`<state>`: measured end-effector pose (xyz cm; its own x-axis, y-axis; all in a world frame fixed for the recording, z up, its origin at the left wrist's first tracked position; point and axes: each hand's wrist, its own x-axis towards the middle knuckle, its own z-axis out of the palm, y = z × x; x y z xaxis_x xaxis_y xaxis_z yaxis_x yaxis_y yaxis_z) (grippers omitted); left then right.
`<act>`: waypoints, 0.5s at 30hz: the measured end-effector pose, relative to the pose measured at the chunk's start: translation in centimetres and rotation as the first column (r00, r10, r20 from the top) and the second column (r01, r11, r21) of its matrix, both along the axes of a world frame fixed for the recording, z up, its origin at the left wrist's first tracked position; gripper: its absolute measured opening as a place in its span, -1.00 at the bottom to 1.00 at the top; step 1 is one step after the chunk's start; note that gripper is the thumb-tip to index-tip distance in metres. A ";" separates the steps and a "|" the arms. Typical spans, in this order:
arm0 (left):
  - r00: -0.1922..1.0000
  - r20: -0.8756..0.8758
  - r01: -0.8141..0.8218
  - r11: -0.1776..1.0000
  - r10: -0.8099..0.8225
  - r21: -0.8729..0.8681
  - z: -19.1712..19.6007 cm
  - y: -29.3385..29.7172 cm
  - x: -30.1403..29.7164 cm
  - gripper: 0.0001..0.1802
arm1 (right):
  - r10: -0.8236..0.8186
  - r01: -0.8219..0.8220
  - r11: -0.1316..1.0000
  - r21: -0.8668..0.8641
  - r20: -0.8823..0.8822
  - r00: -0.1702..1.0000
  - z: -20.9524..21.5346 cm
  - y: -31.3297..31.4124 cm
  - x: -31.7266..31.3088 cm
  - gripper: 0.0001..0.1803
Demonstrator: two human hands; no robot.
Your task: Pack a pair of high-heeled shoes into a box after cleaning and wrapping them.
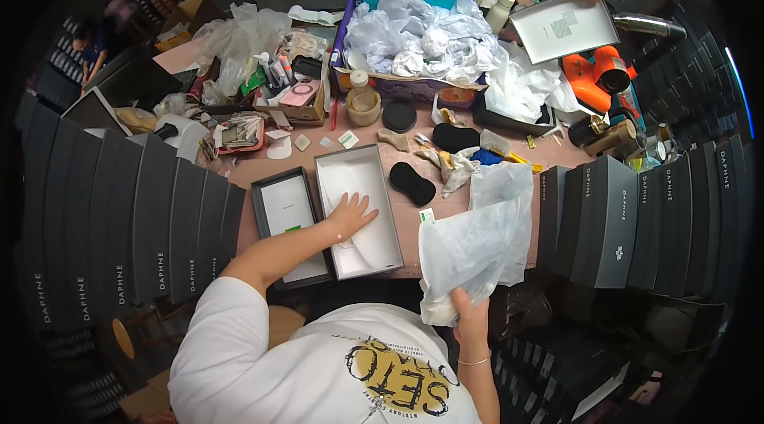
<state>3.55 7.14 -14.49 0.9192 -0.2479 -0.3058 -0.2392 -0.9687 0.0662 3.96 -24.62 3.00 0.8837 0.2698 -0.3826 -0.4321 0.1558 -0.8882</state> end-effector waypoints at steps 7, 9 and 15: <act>0.800 0.185 -0.205 0.550 0.571 -0.810 5.8 6.4 4.5 -0.51 | 0.133 -0.141 0.990 0.025 0.199 0.971 -0.4 2.5 3.5 -0.35; 0.450 0.336 -0.071 0.407 0.828 -0.910 11.6 8.2 4.1 -0.48 | 0.445 -0.396 0.884 -0.249 0.188 0.876 -1.2 6.5 4.6 -0.45; 0.524 0.441 -0.133 0.582 0.729 -0.803 18.1 6.8 1.2 -0.60 | 0.964 -0.453 0.120 -0.883 -0.005 0.265 -16.9 17.0 2.0 -0.24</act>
<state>4.76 13.98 3.62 0.7719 0.4152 0.4814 -0.0518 -0.7137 0.6985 5.93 -7.62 -13.86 0.4376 0.7938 -0.4223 0.5706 -0.6082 -0.5518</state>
